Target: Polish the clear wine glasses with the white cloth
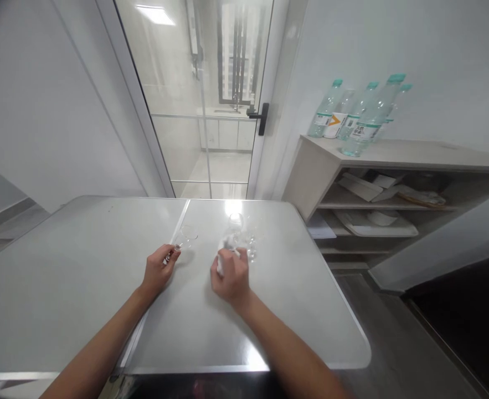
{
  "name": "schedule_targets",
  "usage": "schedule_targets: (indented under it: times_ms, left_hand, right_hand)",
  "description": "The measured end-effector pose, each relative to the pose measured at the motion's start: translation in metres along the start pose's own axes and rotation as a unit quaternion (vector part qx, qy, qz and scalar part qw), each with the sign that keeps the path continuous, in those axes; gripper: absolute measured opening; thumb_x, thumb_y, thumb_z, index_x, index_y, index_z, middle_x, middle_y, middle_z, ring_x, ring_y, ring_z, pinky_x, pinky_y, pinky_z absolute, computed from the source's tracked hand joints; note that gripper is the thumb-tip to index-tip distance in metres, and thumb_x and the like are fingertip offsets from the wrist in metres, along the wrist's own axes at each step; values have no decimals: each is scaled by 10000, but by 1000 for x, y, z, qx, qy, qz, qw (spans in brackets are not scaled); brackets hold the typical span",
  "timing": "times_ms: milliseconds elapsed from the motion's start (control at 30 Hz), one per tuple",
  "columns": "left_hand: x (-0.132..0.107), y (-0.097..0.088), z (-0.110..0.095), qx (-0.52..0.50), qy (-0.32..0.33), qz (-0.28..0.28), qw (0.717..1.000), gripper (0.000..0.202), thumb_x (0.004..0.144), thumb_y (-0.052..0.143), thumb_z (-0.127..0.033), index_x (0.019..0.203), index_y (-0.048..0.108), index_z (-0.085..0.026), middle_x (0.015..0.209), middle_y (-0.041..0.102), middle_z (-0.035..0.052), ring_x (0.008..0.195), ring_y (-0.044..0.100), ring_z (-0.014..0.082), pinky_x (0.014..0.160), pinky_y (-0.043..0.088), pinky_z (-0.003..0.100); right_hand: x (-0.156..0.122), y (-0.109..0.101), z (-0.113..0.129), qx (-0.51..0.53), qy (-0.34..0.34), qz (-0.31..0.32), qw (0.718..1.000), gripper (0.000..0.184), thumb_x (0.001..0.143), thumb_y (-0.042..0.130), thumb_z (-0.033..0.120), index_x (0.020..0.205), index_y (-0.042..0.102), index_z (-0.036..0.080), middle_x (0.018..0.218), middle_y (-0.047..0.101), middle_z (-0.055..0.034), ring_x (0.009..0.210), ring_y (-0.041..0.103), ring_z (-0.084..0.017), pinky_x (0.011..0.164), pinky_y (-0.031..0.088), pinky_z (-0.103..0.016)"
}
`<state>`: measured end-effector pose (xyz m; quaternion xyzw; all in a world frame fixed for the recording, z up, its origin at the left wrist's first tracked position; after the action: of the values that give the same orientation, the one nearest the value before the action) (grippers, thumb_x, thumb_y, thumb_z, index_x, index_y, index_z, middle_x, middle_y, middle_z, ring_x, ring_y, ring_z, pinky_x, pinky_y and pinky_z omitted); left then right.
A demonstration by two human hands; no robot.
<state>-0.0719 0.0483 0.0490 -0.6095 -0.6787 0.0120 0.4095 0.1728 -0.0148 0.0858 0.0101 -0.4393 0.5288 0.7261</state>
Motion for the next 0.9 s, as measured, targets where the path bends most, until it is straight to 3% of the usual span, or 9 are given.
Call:
schedule_targets:
  times_ms: [100,167,267,367,533,633,733,833,900]
  left_hand:
    - [-2,6,7,-119,-51,33,991,336,980,606,-411,725,593,-194,685,571,14,632,498,148,638,396,278]
    - [-6,12,13,-234,-85,71,966,391,972,614,-477,712,606,-185,646,534,13,609,490,143,613,392,280]
    - [-12,25,17,-363,-130,151,910,443,899,682,-581,733,659,-170,611,515,12,532,456,127,546,377,281]
    - [-20,36,15,-409,-168,240,864,460,864,721,-583,691,663,-161,557,490,8,467,402,107,481,342,269]
    - [-29,53,1,-441,-197,326,813,494,867,723,-590,650,625,-158,510,468,10,446,414,111,421,335,245]
    - [-35,61,-9,-502,-212,359,758,503,864,736,-577,643,578,-154,523,449,-7,429,402,94,367,354,211]
    - [-43,63,-20,-573,-228,399,678,490,842,771,-541,644,543,-156,532,426,-17,441,419,103,332,432,211]
    - [-55,64,-23,-613,-261,445,598,455,830,793,-495,663,547,-150,513,429,-22,426,450,109,352,523,249]
    - [-65,69,-19,-609,-286,465,575,383,803,829,-414,705,595,-128,527,504,-3,425,510,119,378,555,265]
  right_hand:
    - [-14,20,7,182,73,80,977,411,897,550,248,1308,542,231,904,660,-63,715,600,-230,810,507,-416]
    - [-23,39,5,288,169,136,933,536,886,525,238,1419,462,241,923,662,-42,712,591,-210,725,503,-351]
    - [-30,60,1,413,293,171,845,620,830,510,258,1448,490,225,1010,697,-56,831,642,-228,735,513,-322]
    - [-26,64,0,500,347,171,775,673,796,508,312,1455,537,177,1089,726,-92,920,678,-264,768,534,-334]
    - [-14,52,5,568,339,179,729,733,867,388,447,1538,495,172,1187,722,-125,943,678,-276,805,547,-379]
    - [-15,50,8,613,316,197,697,822,764,525,331,1573,456,203,1186,726,-92,915,659,-246,765,533,-324]
    - [-21,53,12,646,282,231,671,986,675,683,163,1610,391,279,1156,726,-37,878,632,-195,710,496,-246]
    - [-25,59,12,626,255,247,694,1006,730,827,198,1614,367,338,1260,674,-37,951,622,-188,790,510,-258]
    - [-26,62,10,603,240,238,723,1004,713,902,237,1583,413,346,1347,620,-50,1028,611,-200,841,515,-275]
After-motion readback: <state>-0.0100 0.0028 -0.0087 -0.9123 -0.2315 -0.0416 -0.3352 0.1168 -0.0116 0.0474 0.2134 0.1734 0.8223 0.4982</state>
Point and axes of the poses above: each hand's wrist, its own x-axis towards the middle knuckle, its own y-axis out of the palm, z = x × y, the point moved 7 cm from there along x, towards the middle knuckle
